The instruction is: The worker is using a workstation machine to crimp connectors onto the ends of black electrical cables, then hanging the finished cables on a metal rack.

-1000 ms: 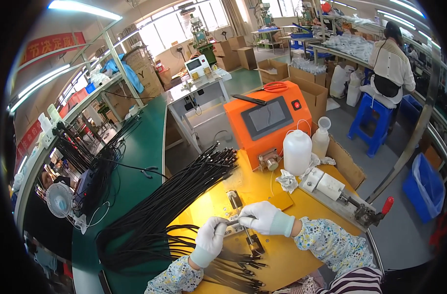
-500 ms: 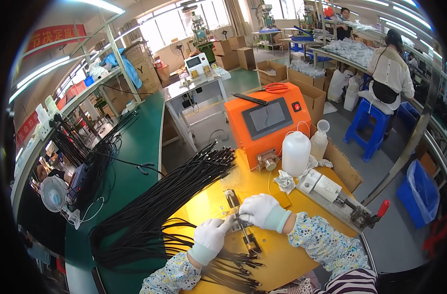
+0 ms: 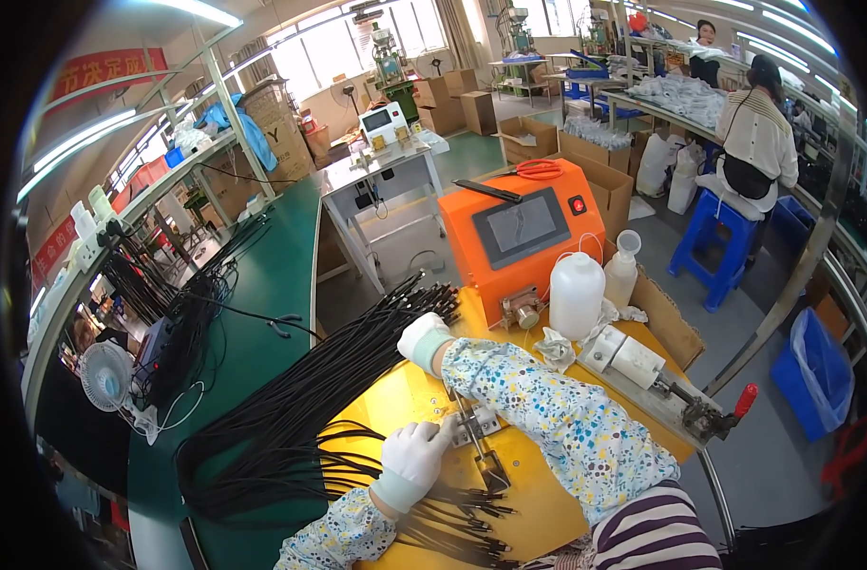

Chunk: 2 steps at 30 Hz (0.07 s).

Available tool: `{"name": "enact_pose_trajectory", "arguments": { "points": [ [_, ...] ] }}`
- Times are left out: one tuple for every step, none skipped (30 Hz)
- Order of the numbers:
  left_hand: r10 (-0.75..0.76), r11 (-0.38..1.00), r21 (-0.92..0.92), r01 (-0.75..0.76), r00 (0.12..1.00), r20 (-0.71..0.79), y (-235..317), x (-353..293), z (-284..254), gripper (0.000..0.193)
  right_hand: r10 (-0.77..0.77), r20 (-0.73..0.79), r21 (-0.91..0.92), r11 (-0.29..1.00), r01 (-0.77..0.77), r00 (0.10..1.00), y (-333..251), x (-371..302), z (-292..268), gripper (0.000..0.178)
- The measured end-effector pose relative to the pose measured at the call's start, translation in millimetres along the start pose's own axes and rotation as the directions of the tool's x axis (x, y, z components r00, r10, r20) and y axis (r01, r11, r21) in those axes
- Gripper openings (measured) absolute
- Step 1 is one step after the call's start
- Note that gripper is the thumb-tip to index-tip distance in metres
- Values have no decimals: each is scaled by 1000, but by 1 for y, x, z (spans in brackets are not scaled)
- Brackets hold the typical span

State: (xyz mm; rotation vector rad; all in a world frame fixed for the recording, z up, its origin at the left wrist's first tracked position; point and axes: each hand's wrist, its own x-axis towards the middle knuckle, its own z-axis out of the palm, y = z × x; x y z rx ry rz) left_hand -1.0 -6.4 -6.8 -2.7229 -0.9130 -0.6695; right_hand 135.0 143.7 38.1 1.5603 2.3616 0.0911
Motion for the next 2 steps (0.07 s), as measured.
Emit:
{"name": "enact_pose_trajectory", "arguments": {
  "points": [
    [-3,1000,5,3,1000,8,-1,-1,0,41,-2,35,-3,1000,2,999,-1,1,-1,25],
    [-5,1000,9,5,1000,15,-2,-1,0,41,-8,-9,12,1000,8,1000,2,-2,1,25]
  ]
}}
